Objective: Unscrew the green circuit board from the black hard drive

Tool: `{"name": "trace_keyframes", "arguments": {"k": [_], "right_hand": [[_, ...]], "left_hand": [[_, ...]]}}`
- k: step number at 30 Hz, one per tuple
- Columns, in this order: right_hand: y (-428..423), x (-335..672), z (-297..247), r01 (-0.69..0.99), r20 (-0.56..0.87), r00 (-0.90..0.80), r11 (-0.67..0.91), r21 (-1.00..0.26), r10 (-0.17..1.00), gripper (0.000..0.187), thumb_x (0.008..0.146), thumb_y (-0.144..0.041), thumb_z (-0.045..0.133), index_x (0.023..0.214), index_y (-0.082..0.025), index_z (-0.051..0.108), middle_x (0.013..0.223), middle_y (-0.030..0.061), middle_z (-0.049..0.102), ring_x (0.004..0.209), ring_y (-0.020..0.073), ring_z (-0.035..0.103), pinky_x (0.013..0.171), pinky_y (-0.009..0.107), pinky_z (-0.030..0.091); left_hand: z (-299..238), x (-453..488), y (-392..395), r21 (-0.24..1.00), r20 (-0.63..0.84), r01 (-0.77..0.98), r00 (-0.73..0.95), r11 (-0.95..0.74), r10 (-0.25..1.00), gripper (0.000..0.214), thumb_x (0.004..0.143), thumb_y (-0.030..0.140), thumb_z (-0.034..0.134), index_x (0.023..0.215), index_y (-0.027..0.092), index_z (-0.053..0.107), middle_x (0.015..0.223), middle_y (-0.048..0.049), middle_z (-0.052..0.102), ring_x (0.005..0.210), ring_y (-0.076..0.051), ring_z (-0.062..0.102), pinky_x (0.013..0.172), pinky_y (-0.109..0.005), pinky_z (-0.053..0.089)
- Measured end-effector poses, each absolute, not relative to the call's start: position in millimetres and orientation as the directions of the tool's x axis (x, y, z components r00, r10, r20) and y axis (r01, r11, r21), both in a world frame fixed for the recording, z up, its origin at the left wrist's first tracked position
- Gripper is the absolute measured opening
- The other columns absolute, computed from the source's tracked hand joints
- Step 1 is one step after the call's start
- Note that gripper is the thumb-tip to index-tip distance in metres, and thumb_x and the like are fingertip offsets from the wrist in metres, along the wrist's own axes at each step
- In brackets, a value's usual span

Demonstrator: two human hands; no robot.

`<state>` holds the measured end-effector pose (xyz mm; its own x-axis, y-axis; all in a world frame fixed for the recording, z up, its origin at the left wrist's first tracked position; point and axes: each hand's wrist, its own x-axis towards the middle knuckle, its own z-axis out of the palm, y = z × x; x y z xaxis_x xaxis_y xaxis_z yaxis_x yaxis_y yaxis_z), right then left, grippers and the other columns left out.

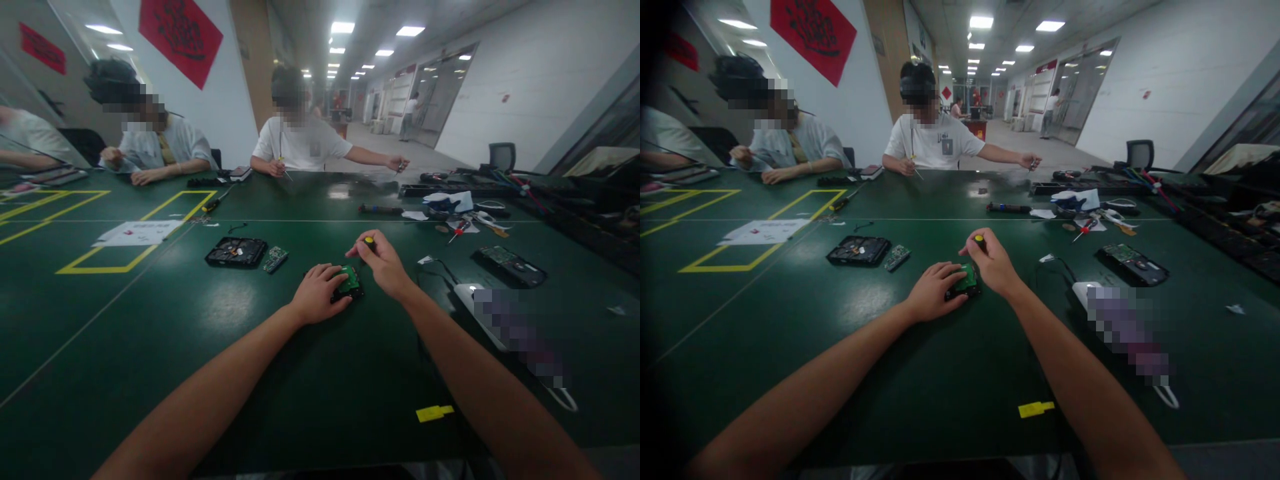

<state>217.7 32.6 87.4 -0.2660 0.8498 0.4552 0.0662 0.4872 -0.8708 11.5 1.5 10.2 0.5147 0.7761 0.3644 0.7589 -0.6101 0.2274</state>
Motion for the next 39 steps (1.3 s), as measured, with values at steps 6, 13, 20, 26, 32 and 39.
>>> {"name": "trace_keyframes", "arguments": {"k": [6,13,20,26,32,39], "right_hand": [[43.8,198.2,74.3,-0.286,0.377,-0.251,0.304,-0.909,0.892,0.042,0.101,-0.063,0.056,0.082,-0.026,0.052,0.061,-0.0073,0.045,0.049,0.0113,0.040,0.056,0.029,0.045],[42.1,196.2,76.8,-0.278,0.373,-0.202,0.313,-0.908,0.905,0.037,0.096,-0.059,0.066,0.086,-0.028,0.049,0.064,-0.0074,0.054,0.050,0.0122,0.046,0.054,0.028,0.045],[32.8,200.1,85.6,-0.281,0.367,-0.214,0.303,-0.911,0.905,0.037,0.095,-0.061,0.069,0.088,-0.025,0.061,0.079,-0.0013,0.064,0.074,0.0153,0.063,0.077,0.031,0.053],[29.0,194.5,87.2,-0.306,0.317,-0.249,0.236,-0.922,0.915,0.056,0.097,-0.076,0.053,0.077,-0.025,0.062,0.064,-0.0015,0.054,0.061,0.0163,0.055,0.066,0.033,0.051],[29.1,194.5,79.4,-0.279,0.360,-0.280,0.283,-0.918,0.890,0.040,0.096,-0.058,0.067,0.077,-0.026,0.054,0.057,-0.0067,0.047,0.052,0.0130,0.043,0.058,0.029,0.042],[38.6,203.5,83.9,-0.392,0.347,-0.272,0.226,-0.892,0.898,0.033,0.093,-0.043,0.069,0.072,-0.024,0.052,0.070,-0.0048,0.053,0.054,0.0108,0.050,0.062,0.030,0.047]], "left_hand": [[11.7,11.7,1.3,0.225,0.353,0.762,0.516,-0.607,0.780,0.062,0.096,0.058,0.064,0.149,0.025,0.059,0.153,-0.0112,0.058,0.145,-0.038,0.048,0.123,-0.060,0.038],[10.6,12.0,2.1,0.241,0.354,0.759,0.512,-0.605,0.783,0.062,0.096,0.057,0.065,0.149,0.027,0.059,0.153,-0.0108,0.058,0.146,-0.038,0.047,0.123,-0.060,0.038],[10.4,11.7,1.3,0.230,0.356,0.761,0.514,-0.607,0.780,0.061,0.096,0.058,0.064,0.147,0.025,0.061,0.153,-0.0107,0.059,0.145,-0.038,0.048,0.123,-0.061,0.038],[8.5,11.5,3.0,0.245,0.363,0.752,0.514,-0.612,0.777,0.062,0.095,0.057,0.066,0.149,0.028,0.059,0.152,-0.0097,0.059,0.145,-0.038,0.048,0.122,-0.061,0.038],[6.9,11.3,3.1,0.246,0.353,0.758,0.510,-0.604,0.784,0.062,0.095,0.058,0.065,0.150,0.028,0.059,0.153,-0.0098,0.059,0.146,-0.038,0.047,0.122,-0.062,0.038],[8.5,11.1,2.0,0.243,0.354,0.761,0.508,-0.602,0.785,0.061,0.096,0.058,0.064,0.148,0.027,0.060,0.153,-0.0097,0.059,0.146,-0.037,0.048,0.123,-0.061,0.038]]}}
